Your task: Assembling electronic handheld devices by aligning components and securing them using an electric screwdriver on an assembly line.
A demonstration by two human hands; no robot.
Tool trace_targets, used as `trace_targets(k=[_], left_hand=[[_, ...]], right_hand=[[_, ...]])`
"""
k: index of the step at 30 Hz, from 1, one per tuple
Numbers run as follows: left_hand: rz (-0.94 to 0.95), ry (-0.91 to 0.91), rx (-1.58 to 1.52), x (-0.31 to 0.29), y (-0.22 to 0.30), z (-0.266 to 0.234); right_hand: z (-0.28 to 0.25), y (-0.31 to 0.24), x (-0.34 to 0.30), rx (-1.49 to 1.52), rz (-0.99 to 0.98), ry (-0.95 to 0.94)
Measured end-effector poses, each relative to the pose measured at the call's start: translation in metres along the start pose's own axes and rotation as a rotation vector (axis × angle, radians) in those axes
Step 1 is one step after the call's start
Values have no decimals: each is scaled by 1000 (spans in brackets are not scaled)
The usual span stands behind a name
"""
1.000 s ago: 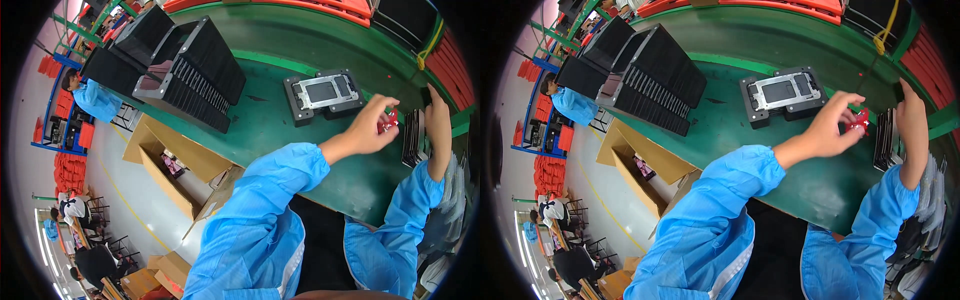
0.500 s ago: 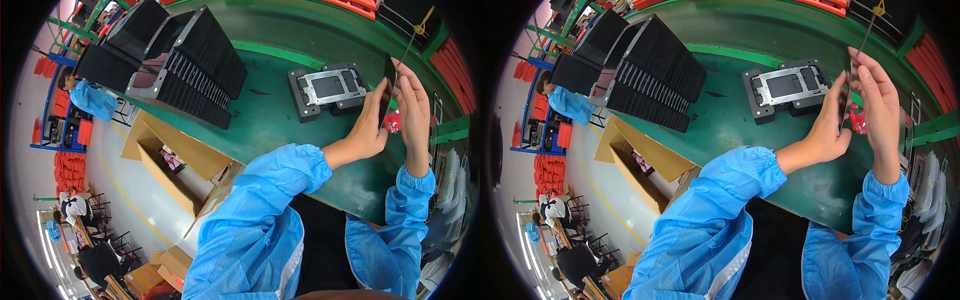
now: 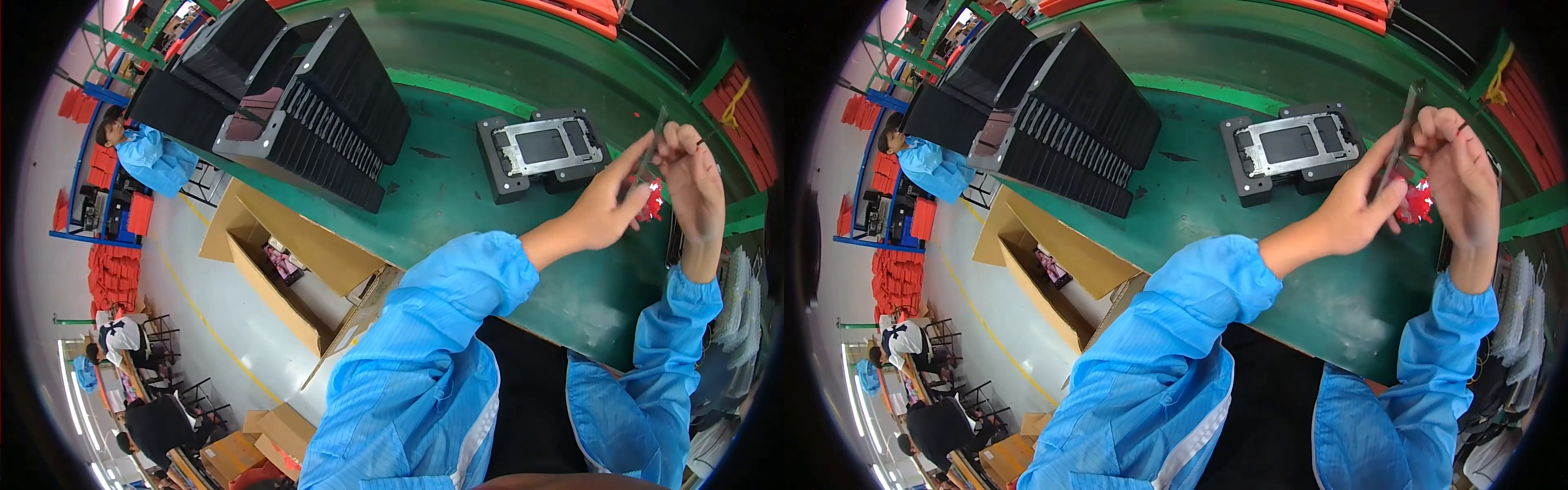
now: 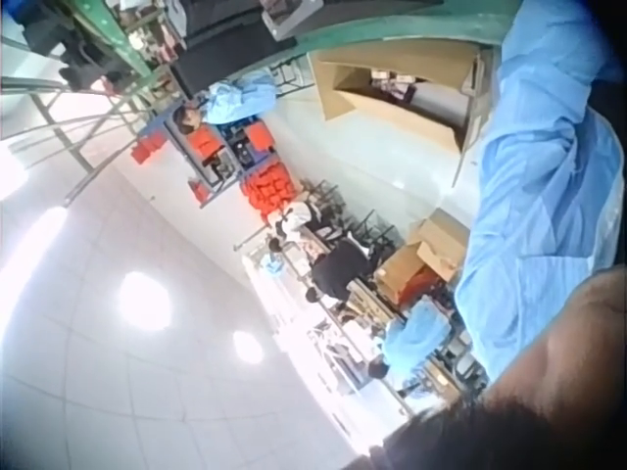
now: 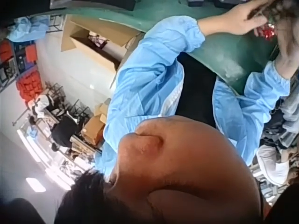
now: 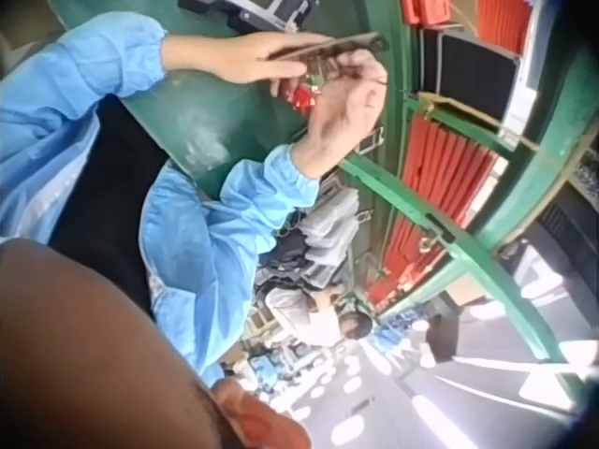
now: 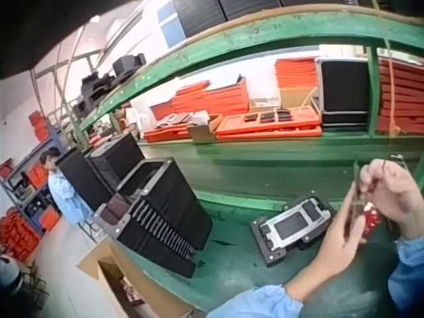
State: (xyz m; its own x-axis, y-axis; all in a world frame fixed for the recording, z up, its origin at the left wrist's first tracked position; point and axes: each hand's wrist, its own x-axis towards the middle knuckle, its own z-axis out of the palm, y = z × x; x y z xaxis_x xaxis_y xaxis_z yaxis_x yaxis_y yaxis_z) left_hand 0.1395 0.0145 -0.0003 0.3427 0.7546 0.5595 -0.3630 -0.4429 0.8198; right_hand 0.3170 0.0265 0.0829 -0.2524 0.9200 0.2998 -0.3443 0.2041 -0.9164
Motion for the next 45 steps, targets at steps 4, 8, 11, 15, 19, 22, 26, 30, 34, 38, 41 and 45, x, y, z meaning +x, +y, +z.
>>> trace_targets(k=[4,8,11,15,19,22,26,30,34,38,41,45], left_hand=[[-354,-5,-678,6,2,2],[-251,89,-651,15,-3,-2],[-239,131,-560,11,3,-9],[-278,109,-633,12,4,-13],[-357,110,-801,9,6,-8],[-388,24,-783,11,15,-10],[-372,92,-682,11,3,-23],[-330,24,-484,9,3,-28],[-207,25,-460,15,24,-26],[-84,133,-320,15,34,-47],[55,228,-269,17,41,-58],[205,320,-67,13,46,-82]], right_hand=[[-46,-7,14,-288,99,-135],[-100,34,5,-1191,248,-143],[-97,48,-3,-1627,209,-171],[-55,27,8,-1611,110,-15],[-18,8,12,-728,-3,77],[-5,10,8,-370,133,-93],[-12,17,5,-257,312,-392],[-38,31,9,-252,274,-599],[-71,78,25,290,9,-452],[-57,139,27,79,-101,288],[-19,128,31,116,-51,154],[-6,137,34,-16,19,76]])
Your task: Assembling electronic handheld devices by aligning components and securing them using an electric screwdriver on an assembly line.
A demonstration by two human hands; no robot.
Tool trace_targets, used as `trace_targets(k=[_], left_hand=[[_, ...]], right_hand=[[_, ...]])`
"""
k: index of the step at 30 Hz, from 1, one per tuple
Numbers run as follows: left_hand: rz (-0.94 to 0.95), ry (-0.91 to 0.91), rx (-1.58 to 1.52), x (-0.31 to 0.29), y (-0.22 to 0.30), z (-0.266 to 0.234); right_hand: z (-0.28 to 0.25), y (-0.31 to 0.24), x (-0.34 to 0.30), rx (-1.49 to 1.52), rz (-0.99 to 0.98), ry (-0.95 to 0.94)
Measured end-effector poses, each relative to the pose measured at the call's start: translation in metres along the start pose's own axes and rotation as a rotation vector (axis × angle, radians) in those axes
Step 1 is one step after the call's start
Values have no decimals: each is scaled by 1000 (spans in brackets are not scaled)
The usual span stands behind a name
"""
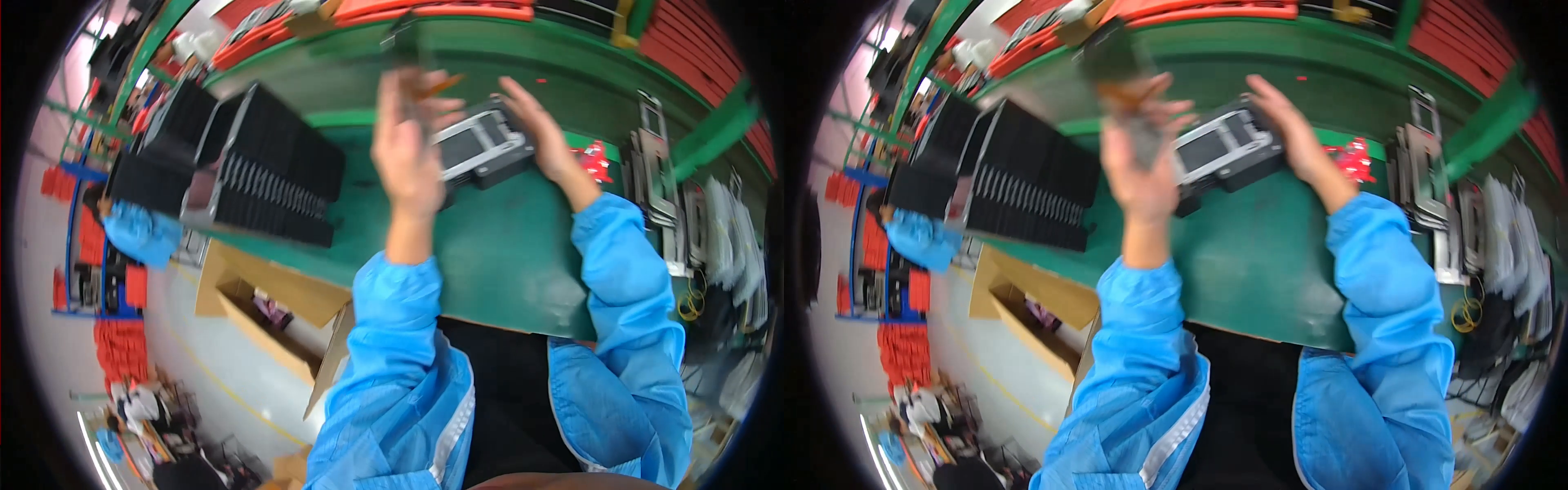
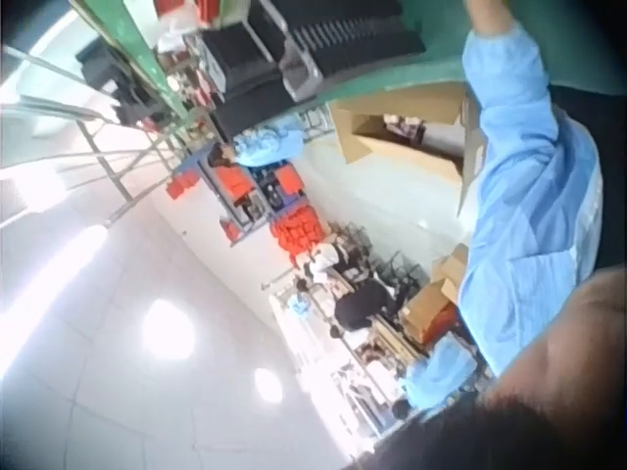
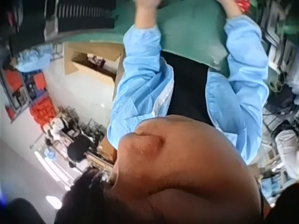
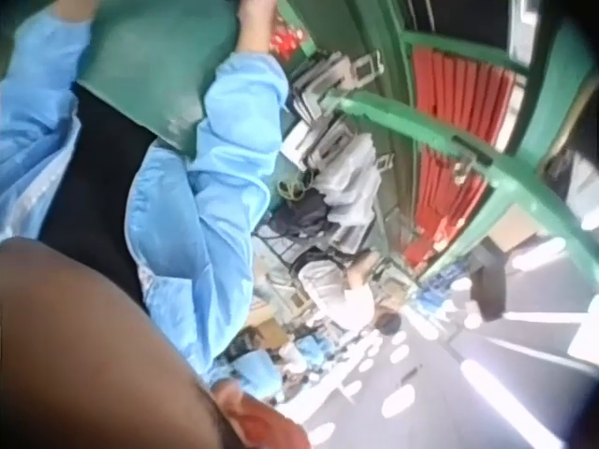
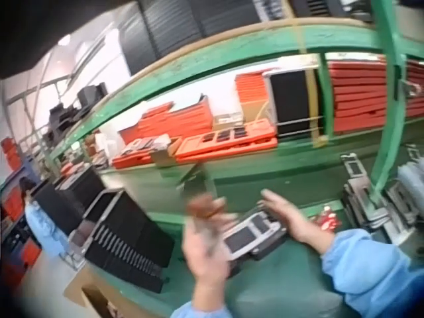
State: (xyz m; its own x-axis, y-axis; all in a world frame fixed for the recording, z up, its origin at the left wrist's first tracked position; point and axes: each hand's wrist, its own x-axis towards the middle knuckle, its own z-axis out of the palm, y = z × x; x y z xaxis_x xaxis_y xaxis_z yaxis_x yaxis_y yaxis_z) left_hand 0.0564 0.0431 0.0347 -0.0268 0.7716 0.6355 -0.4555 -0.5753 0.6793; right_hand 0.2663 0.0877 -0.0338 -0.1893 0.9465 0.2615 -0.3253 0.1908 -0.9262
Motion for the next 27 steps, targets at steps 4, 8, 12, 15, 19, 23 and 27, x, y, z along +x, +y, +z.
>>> trace_targets(k=[4,8,12,15,19,23,27], left_hand=[[-2,214,366,-13,41,-44],[-104,73,677,-31,50,-63],[-248,-162,920,-23,45,-56],[-300,-230,911,-9,30,-40],[-304,-350,1092,3,15,-23],[-238,-333,1080,-2,4,-18],[-139,-326,1165,-4,8,-25]], right_hand=[[10,4,3,-151,-35,-128],[-3,1,0,43,30,-104],[-5,1,3,179,105,-87],[-7,5,8,152,98,-97],[-8,10,5,157,85,-115],[-6,5,-1,131,117,-107],[-5,0,5,193,120,-117]])
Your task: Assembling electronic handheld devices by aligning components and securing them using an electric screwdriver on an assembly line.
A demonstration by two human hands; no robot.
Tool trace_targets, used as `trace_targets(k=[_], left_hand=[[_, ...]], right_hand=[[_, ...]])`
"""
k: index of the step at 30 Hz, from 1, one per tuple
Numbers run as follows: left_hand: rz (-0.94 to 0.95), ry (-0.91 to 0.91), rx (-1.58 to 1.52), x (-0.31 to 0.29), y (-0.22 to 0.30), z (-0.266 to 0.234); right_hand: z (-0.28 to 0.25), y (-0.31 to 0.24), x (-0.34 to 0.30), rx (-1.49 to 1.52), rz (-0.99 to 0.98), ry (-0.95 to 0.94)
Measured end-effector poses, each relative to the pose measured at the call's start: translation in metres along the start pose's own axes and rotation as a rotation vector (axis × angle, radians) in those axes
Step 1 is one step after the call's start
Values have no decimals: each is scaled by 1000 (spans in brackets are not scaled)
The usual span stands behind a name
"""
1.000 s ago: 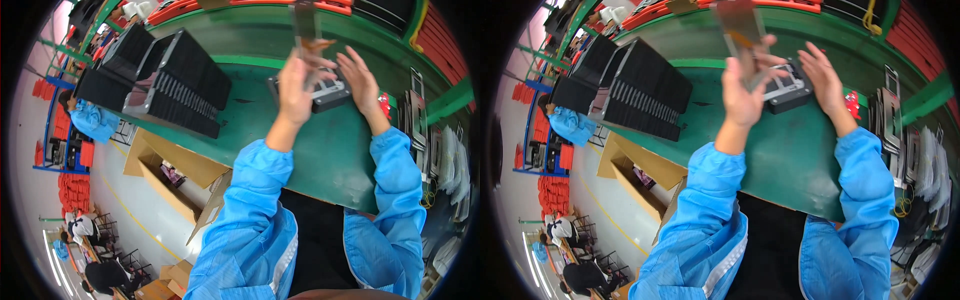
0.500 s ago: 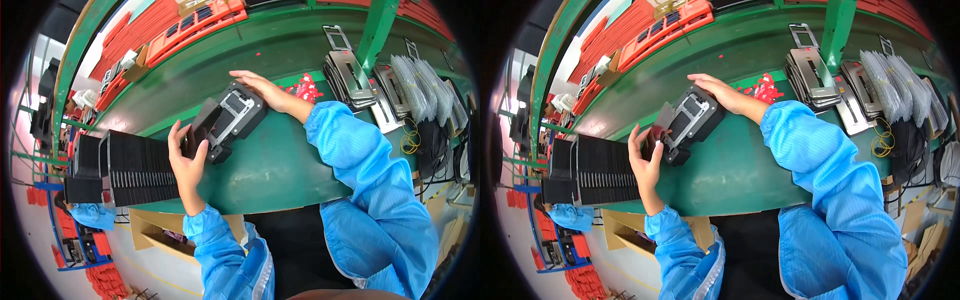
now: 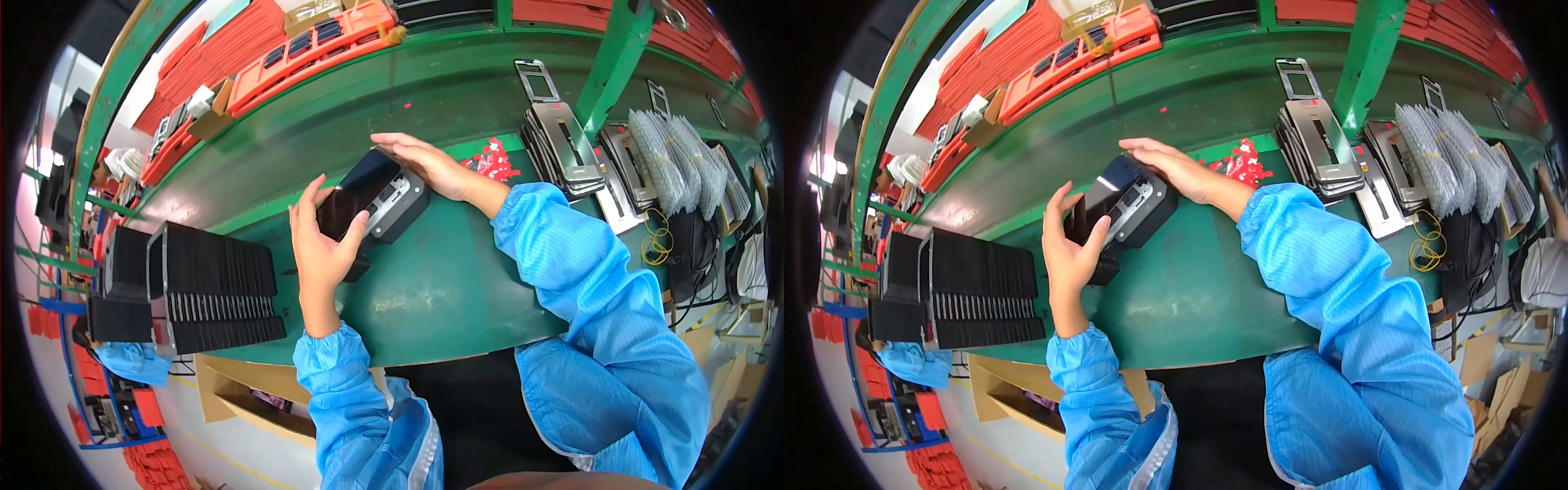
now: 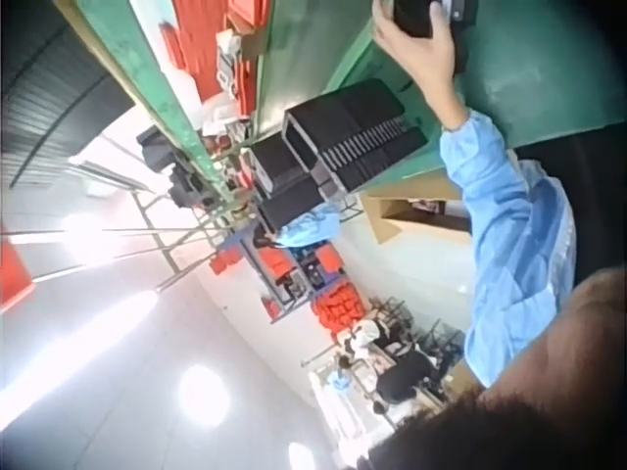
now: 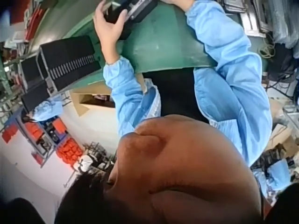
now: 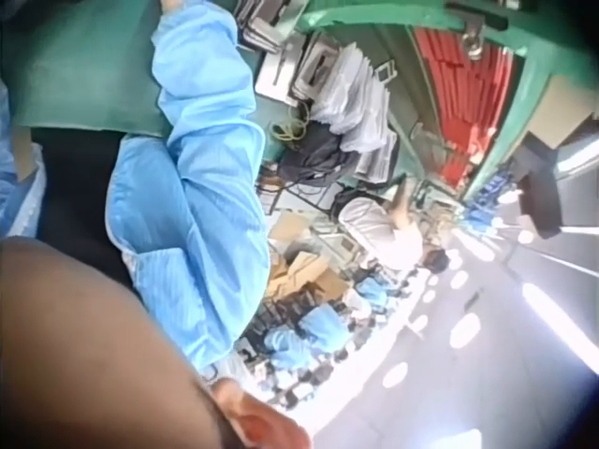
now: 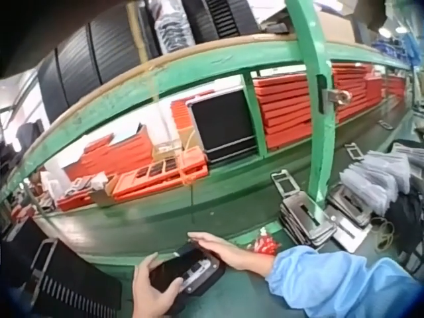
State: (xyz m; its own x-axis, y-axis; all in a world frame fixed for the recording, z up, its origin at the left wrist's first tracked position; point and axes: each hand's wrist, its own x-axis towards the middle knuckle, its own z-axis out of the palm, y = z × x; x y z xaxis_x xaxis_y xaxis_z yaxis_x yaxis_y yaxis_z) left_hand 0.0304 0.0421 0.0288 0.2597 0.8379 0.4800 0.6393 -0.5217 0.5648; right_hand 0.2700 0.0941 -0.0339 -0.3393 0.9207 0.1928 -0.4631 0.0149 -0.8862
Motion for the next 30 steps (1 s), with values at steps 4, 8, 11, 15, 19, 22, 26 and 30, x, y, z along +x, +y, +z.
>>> trace_targets(k=[4,8,11,15,19,22,26,30], left_hand=[[-108,-23,-220,-5,-3,1],[4,-10,-49,-1,3,0],[73,-22,62,2,4,4],[113,-2,56,-4,4,2],[132,33,41,-4,1,-1],[130,44,49,-7,0,-2],[127,55,73,-10,-1,-2],[116,47,87,-10,-3,-1]], right_hand=[[2,-2,-8,-20,42,13],[-3,-3,-3,-233,-31,-29],[-7,-1,-3,-223,-20,-48],[-8,-5,-6,-206,-17,-97],[-6,-9,-7,-233,-10,-112],[-3,-11,-7,-254,2,-112],[2,-10,-9,-262,29,-86],[0,-9,-7,-291,16,-83]])
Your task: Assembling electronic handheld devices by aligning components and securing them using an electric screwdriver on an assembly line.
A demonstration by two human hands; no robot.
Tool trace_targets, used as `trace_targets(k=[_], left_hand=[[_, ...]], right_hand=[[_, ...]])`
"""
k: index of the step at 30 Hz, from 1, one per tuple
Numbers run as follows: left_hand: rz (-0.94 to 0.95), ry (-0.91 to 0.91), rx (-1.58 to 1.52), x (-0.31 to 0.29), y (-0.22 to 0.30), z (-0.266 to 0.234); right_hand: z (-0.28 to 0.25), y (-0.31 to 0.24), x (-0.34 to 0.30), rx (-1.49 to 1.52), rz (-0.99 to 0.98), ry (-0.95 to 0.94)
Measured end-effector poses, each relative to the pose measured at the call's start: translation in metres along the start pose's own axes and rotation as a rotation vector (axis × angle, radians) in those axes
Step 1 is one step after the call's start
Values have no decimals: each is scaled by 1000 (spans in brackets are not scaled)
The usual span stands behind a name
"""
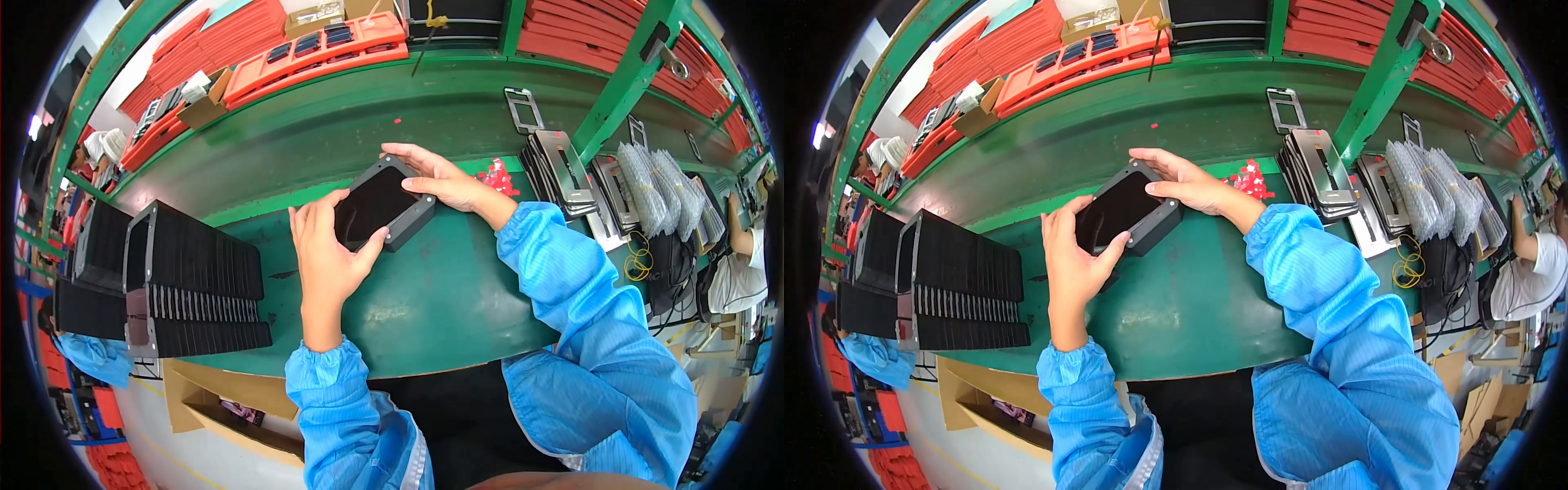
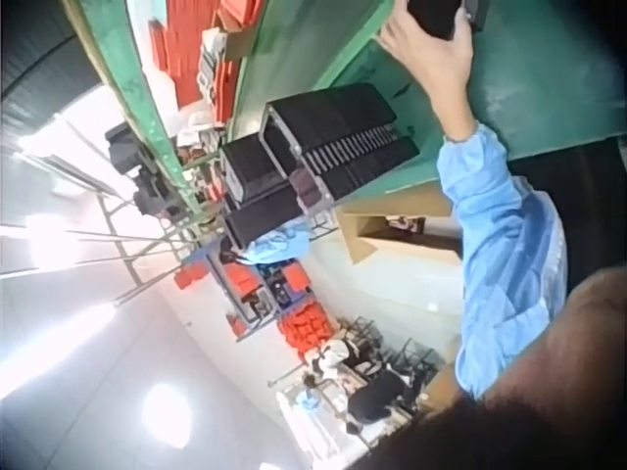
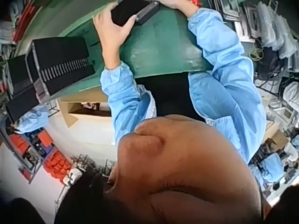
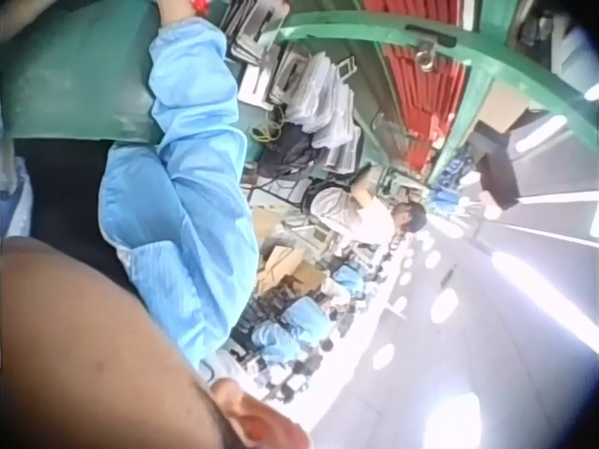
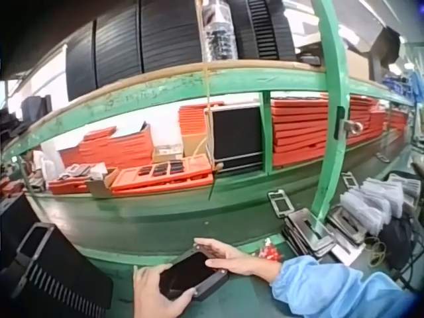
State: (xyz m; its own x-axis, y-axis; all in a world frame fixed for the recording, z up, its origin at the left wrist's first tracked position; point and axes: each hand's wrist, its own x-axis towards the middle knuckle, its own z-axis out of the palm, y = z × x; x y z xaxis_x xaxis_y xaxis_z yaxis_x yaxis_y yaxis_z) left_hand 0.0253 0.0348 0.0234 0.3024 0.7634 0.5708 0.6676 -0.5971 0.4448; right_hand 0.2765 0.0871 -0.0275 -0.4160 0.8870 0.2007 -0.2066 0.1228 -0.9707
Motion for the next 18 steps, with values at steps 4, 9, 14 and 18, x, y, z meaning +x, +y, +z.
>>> trace_targets(k=[4,9,14,18], left_hand=[[4,8,-39,3,6,-4],[-112,114,-392,-3,-24,-18],[-420,-298,-519,-28,-38,-31],[-346,-332,-329,-22,-36,-33]], right_hand=[[-1,0,0,11,-17,-14],[3,-7,-3,27,31,-42],[5,-11,-3,-24,75,-42],[-6,-5,-2,-94,-76,44]])
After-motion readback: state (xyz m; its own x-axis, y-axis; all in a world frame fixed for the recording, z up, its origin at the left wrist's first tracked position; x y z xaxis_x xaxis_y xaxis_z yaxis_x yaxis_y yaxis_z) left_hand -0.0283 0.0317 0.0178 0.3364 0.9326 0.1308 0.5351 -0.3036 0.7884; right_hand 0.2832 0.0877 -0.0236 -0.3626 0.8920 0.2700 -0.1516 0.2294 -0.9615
